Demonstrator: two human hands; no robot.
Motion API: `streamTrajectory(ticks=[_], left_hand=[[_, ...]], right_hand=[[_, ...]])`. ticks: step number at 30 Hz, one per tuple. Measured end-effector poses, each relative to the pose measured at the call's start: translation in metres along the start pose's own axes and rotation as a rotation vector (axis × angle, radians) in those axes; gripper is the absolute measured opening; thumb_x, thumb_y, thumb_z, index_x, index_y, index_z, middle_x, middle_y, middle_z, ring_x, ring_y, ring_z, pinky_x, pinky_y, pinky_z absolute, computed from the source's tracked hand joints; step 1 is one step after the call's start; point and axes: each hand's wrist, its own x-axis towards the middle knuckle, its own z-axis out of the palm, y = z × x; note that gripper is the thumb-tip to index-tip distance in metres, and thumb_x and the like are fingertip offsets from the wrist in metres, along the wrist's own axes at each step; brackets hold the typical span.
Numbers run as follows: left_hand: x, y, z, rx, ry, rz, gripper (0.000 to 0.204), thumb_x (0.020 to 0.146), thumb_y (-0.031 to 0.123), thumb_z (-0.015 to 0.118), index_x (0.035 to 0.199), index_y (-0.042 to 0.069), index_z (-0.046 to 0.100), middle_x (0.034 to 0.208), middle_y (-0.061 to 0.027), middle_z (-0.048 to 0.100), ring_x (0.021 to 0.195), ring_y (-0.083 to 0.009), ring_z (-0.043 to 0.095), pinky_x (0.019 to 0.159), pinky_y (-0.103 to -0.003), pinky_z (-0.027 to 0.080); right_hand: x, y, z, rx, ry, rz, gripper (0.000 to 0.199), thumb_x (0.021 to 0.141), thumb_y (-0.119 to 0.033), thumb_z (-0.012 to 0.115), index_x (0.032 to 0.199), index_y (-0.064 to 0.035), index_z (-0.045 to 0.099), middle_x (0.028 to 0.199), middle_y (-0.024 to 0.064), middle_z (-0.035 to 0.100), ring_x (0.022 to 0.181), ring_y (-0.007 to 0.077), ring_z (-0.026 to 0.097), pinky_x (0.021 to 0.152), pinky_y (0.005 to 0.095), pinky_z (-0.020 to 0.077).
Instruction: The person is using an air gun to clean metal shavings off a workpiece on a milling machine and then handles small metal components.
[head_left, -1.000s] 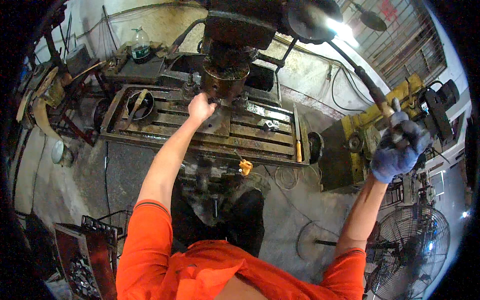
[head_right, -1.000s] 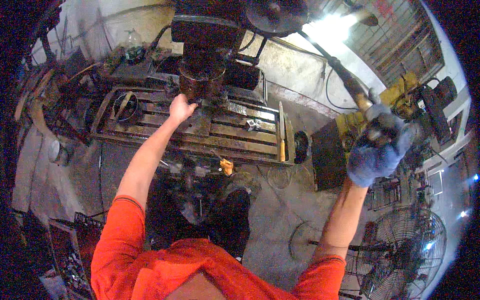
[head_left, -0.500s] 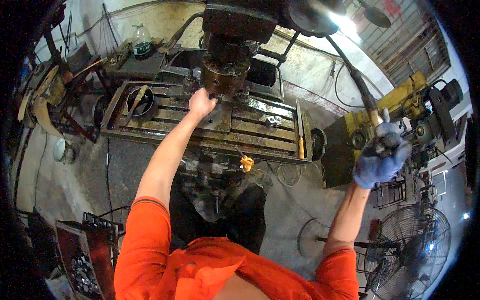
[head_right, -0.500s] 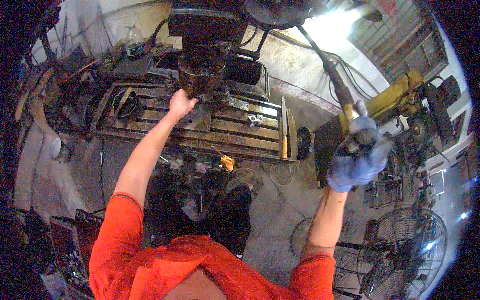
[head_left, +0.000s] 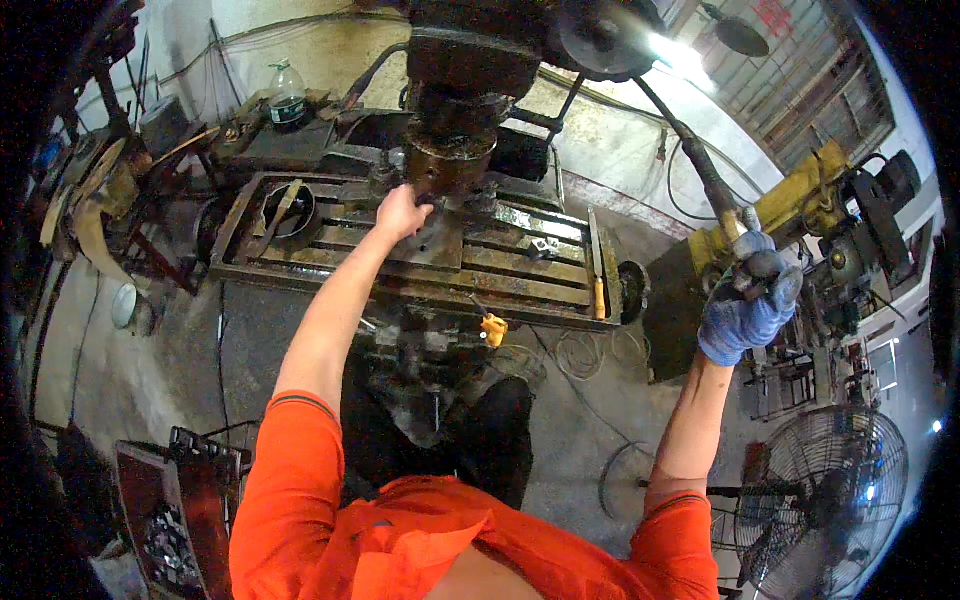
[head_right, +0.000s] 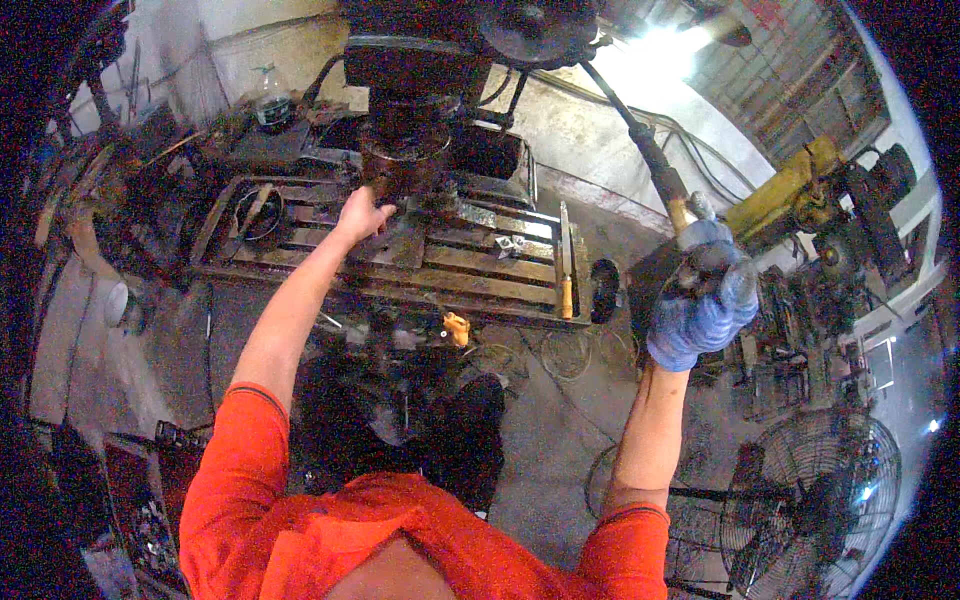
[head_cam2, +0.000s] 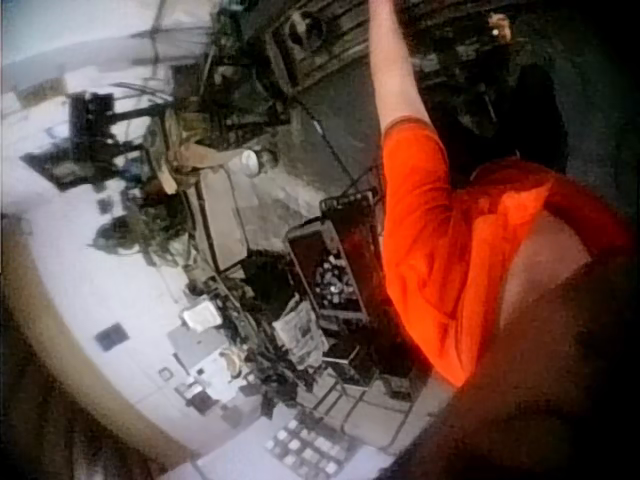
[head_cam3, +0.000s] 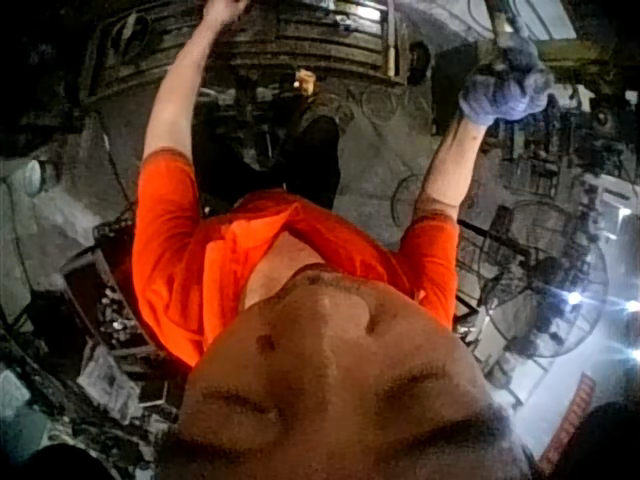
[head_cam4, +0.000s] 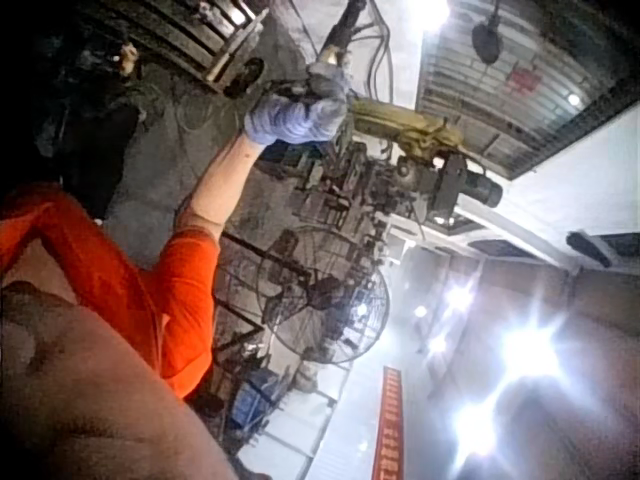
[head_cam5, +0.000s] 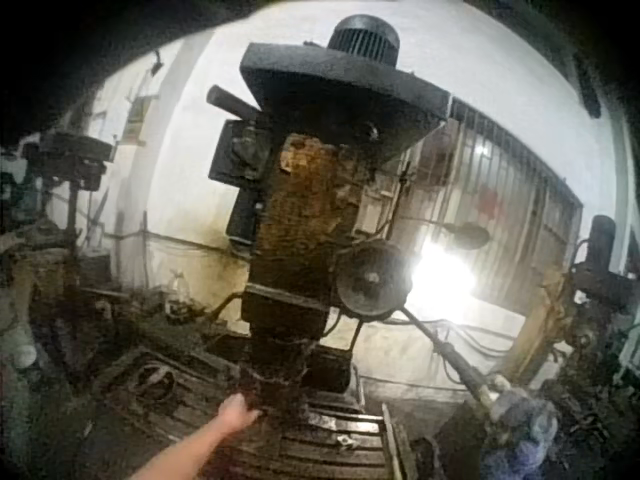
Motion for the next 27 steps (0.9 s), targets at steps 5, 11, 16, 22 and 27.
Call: streamTrajectory(ticks=[5,11,16,22,27], left_hand=[[-0.054,-0.02,-0.079,0.103,0.202,0.304,0.043,0.074,0.02,0.063,0.115,0.013,0.054,0.089,-0.0133,0.064,0.077,-0.0273,0.062,0.073,-0.038,0.047],[-0.131,-0.08,-0.182,0.559,0.497,0.161,0.052,0.072,0.024,0.066,0.12,0.013,0.049,0.093,-0.0135,0.061,0.084,-0.0305,0.059,0.074,-0.039,0.045],[-0.128,-0.113,-0.179,0.673,0.201,0.087,0.065,0.071,0.029,0.066,0.128,0.014,0.039,0.091,-0.0144,0.06,0.086,-0.0328,0.058,0.076,-0.044,0.044],[-0.115,-0.12,-0.172,0.692,0.253,0.271,0.033,0.076,0.015,0.056,0.108,0.006,0.054,0.073,-0.0155,0.061,0.07,-0.0331,0.059,0.067,-0.043,0.043],[-0.116,-0.113,-0.147,-0.006,0.468,0.147,0.028,0.084,0.019,0.053,0.102,0.0,0.06,0.089,-0.0177,0.063,0.083,-0.03,0.061,0.071,-0.037,0.047]], right_hand=[[-0.001,-0.001,0.011,0.065,0.073,-0.047,0.038,0.089,-0.032,0.041,0.066,-0.0034,0.05,0.066,0.0103,0.052,0.069,0.0232,0.051,0.094,0.0491,0.0327],[-0.002,-0.004,0.016,-0.096,0.212,-0.043,0.034,0.089,-0.025,0.033,0.066,-0.0028,0.046,0.063,0.0095,0.05,0.063,0.0213,0.049,0.088,0.0479,0.0404],[-0.001,-0.003,0.008,-0.119,0.124,-0.024,0.039,0.09,-0.028,0.034,0.074,0.0021,0.054,0.066,0.0107,0.053,0.072,0.0255,0.053,0.09,0.0462,0.0387],[0.007,0.003,-0.007,0.075,0.085,0.029,0.039,0.09,-0.029,0.038,0.082,0.0037,0.057,0.082,0.0149,0.059,0.095,0.0305,0.056,0.091,0.0435,0.0364],[0.006,0.008,-0.01,-0.008,0.152,0.012,0.037,0.089,-0.032,0.04,0.079,0.0016,0.054,0.083,0.0151,0.058,0.082,0.0266,0.055,0.086,0.0393,0.0374]])
